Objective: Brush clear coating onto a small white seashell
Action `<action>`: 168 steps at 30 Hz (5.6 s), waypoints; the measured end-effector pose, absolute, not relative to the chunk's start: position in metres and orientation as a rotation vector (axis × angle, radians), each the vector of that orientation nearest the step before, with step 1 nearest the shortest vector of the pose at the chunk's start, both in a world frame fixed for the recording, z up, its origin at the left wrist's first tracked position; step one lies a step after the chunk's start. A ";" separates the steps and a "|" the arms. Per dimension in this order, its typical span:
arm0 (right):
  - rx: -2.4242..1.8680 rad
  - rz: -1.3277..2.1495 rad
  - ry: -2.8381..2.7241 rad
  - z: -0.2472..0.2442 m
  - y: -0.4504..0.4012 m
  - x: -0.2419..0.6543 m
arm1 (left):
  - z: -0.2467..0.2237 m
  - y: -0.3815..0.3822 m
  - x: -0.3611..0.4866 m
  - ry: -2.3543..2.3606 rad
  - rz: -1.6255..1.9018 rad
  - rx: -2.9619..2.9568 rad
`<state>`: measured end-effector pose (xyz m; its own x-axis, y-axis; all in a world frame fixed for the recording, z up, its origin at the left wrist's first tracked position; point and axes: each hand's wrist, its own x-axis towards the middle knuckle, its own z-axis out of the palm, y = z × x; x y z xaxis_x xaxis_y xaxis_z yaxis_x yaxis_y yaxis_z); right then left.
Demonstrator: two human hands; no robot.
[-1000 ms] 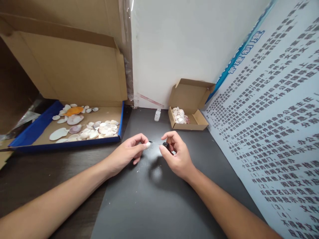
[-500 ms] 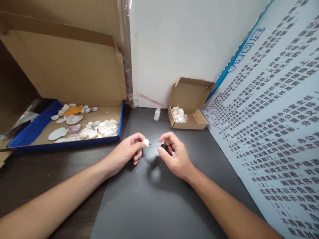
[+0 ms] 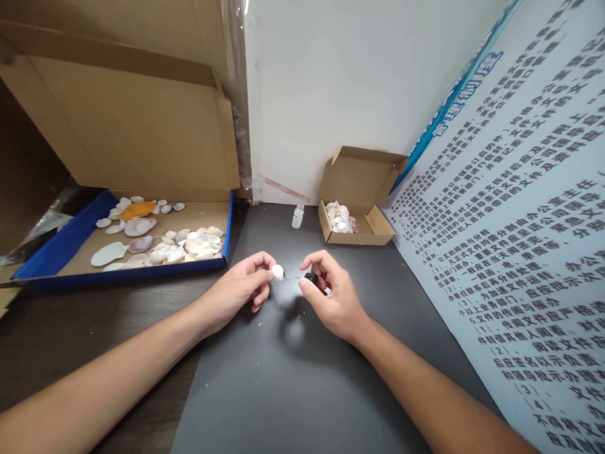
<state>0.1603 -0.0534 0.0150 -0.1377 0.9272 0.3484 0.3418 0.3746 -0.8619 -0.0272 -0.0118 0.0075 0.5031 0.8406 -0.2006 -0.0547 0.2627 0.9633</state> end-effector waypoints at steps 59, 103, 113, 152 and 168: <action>-1.093 0.818 -1.673 0.014 -0.052 0.161 | 0.011 -0.013 -0.025 0.822 0.721 1.252; -1.177 0.882 -1.609 0.010 -0.047 0.164 | 0.010 -0.012 -0.027 0.890 0.724 1.144; -1.197 0.790 -1.657 0.012 -0.052 0.161 | 0.010 -0.012 -0.027 0.912 0.732 1.151; -1.141 0.820 -1.646 0.014 -0.052 0.162 | 0.008 -0.012 -0.027 0.922 0.725 1.198; -1.194 0.788 -1.681 0.014 -0.053 0.162 | 0.008 -0.012 -0.028 0.907 0.718 1.194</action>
